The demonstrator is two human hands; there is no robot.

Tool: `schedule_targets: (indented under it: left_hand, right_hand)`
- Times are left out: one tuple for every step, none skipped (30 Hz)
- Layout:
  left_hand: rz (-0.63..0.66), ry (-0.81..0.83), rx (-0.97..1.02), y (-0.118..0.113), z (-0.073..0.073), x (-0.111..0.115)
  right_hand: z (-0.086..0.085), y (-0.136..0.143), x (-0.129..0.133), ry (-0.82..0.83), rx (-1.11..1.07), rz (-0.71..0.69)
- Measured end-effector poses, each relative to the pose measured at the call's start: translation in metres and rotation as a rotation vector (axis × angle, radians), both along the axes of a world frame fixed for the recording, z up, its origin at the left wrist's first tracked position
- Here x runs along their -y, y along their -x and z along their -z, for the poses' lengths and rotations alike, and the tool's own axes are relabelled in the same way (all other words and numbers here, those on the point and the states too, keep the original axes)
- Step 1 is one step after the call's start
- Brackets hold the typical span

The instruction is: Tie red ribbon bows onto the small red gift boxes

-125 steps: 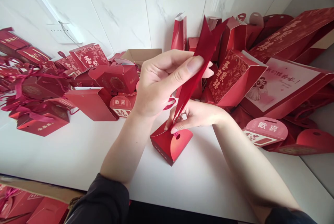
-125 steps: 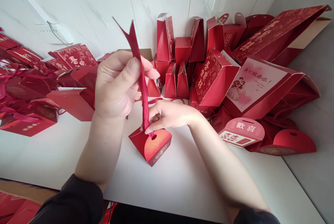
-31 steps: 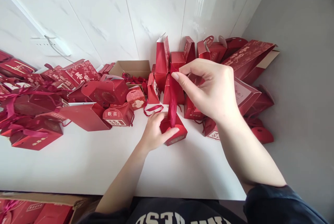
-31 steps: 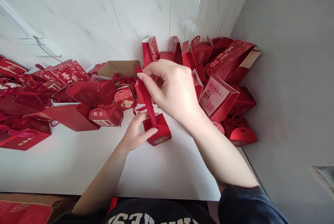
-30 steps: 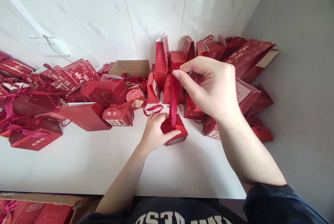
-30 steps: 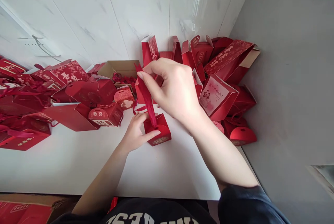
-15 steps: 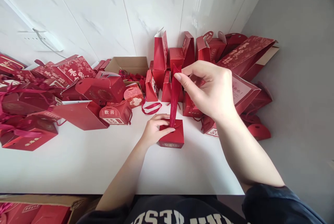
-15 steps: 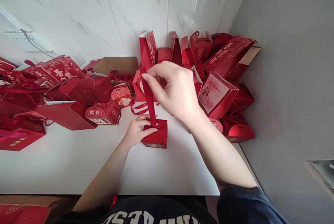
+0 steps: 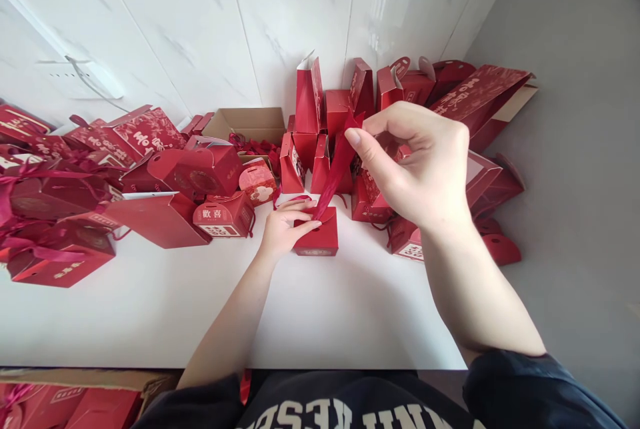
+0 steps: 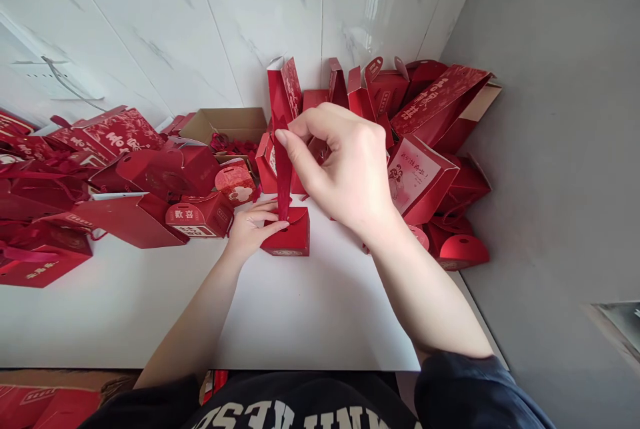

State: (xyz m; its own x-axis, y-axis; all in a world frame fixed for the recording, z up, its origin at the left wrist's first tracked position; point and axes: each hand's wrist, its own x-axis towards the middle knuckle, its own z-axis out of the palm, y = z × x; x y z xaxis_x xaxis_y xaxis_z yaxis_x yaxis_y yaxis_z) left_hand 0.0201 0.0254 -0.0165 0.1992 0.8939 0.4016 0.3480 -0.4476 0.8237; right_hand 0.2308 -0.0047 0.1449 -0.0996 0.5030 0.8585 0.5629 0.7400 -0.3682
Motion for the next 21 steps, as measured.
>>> schedule_targets:
  left_hand:
    - [0.014,-0.006,0.017,0.002,-0.001,-0.001]
    - [0.036,-0.011,0.014,0.004,-0.003,-0.002]
    - [0.056,-0.014,-0.003,0.006,-0.005,-0.003]
    - [0.071,-0.016,-0.030,0.008,-0.006,-0.004]
    - [0.085,-0.011,-0.060,0.010,-0.008,-0.006]
    - [0.101,0.006,-0.090,0.011,-0.009,-0.007]
    - [0.120,0.034,-0.116,0.012,-0.008,-0.009]
    - [0.142,0.073,-0.135,0.012,-0.007,-0.010]
    - [0.163,0.119,-0.145,0.013,-0.005,-0.011]
    - [0.182,0.168,-0.148,0.013,-0.002,-0.012]
    - [0.198,0.213,-0.146,0.013,0.001,-0.012]
    - [0.212,0.250,-0.140,0.013,0.005,-0.012]
    - [0.230,0.279,-0.135,0.012,0.008,-0.011]
    - [0.253,0.302,-0.132,0.011,0.010,-0.010]
    - [0.280,0.320,-0.133,0.010,0.012,-0.009]
    - [0.311,0.336,-0.134,0.009,0.013,-0.008]
    - [0.343,0.353,-0.131,0.007,0.013,-0.006]
    - [0.371,0.369,-0.119,0.005,0.013,-0.005]
    - [0.396,0.384,-0.101,0.003,0.012,-0.004]
    - [0.415,0.395,-0.079,0.001,0.011,-0.003]
    - [0.429,0.403,-0.058,-0.001,0.011,-0.002]
  right_hand:
    - [-0.002,0.001,0.001,-0.007,0.003,-0.003]
    - [-0.003,0.002,0.002,-0.012,0.006,-0.007]
    - [-0.004,0.003,0.003,-0.016,0.007,-0.009]
    - [-0.005,0.004,0.003,-0.017,0.008,-0.013]
    - [-0.006,0.005,0.003,-0.012,0.009,-0.018]
    - [-0.005,0.006,0.002,-0.002,0.010,-0.024]
    - [-0.004,0.007,0.002,0.012,0.011,-0.031]
    - [-0.002,0.008,0.001,0.032,0.013,-0.036]
    - [0.001,0.009,-0.001,0.055,0.014,-0.040]
    - [0.003,0.009,-0.002,0.077,0.012,-0.042]
    - [0.006,0.009,-0.004,0.096,0.005,-0.042]
    - [0.009,0.009,-0.006,0.111,-0.007,-0.043]
    - [0.012,0.008,-0.007,0.127,-0.024,-0.047]
    - [0.015,0.008,-0.009,0.144,-0.044,-0.055]
    - [0.018,0.008,-0.012,0.167,-0.067,-0.069]
    - [0.021,0.008,-0.015,0.200,-0.089,-0.092]
    - [0.024,0.009,-0.019,0.240,-0.110,-0.121]
    - [0.027,0.010,-0.024,0.287,-0.130,-0.157]
    - [0.030,0.012,-0.030,0.339,-0.145,-0.196]
    - [0.034,0.014,-0.036,0.393,-0.156,-0.236]
    - [0.038,0.016,-0.043,0.451,-0.160,-0.272]
